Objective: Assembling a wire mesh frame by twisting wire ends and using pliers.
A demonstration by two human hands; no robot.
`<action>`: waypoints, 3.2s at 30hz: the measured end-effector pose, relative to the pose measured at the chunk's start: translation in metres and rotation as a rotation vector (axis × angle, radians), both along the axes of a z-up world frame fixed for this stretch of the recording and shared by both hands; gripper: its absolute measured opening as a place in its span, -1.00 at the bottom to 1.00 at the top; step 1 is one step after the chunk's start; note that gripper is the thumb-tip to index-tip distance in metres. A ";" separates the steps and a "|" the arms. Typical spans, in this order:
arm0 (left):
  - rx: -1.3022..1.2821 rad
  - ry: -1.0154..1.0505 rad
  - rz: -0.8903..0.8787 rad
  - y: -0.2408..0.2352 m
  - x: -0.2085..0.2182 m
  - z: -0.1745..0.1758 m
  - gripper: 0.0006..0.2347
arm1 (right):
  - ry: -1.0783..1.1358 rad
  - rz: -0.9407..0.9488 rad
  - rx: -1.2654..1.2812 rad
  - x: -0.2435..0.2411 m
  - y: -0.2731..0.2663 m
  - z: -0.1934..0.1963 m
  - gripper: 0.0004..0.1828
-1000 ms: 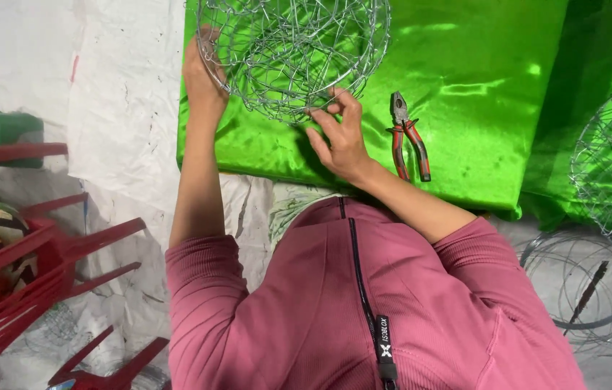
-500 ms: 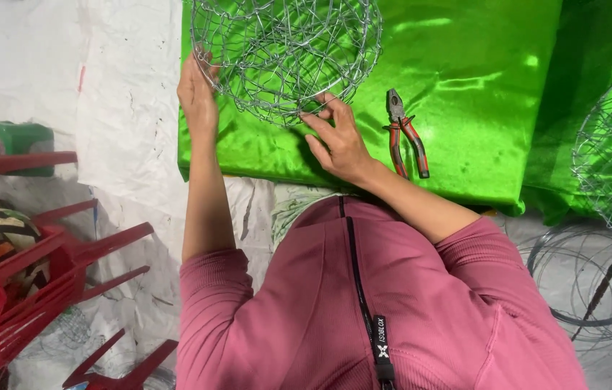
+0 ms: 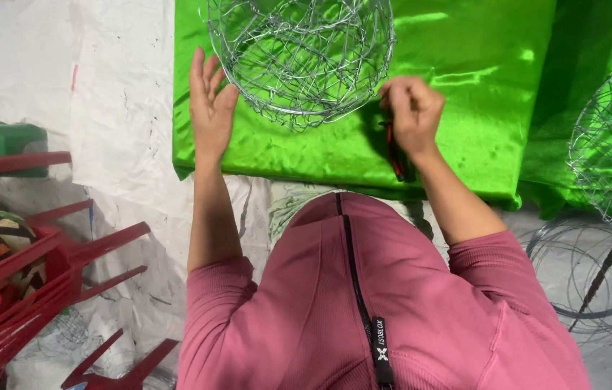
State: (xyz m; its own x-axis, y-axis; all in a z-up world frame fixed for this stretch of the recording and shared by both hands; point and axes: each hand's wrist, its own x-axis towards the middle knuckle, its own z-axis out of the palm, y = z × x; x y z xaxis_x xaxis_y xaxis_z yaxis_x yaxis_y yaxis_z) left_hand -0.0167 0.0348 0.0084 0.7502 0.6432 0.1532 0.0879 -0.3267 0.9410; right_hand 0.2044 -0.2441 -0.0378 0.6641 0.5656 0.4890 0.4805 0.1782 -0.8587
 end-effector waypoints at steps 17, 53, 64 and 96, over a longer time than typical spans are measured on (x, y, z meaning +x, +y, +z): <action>1.013 -0.280 0.298 -0.067 0.024 -0.001 -0.69 | -0.246 -0.241 -0.641 0.008 -0.049 -0.015 -0.76; -0.228 -0.063 -0.482 -0.203 0.069 0.007 -0.42 | 0.423 0.238 -0.281 -0.014 -0.111 -0.030 -0.43; -0.540 -0.183 -0.576 -0.209 0.081 0.005 -0.87 | 0.694 0.308 -0.123 -0.043 -0.108 -0.052 -0.54; 1.638 0.369 0.063 -0.118 0.131 0.003 -0.69 | 1.116 0.397 -0.074 -0.025 -0.102 -0.019 -0.13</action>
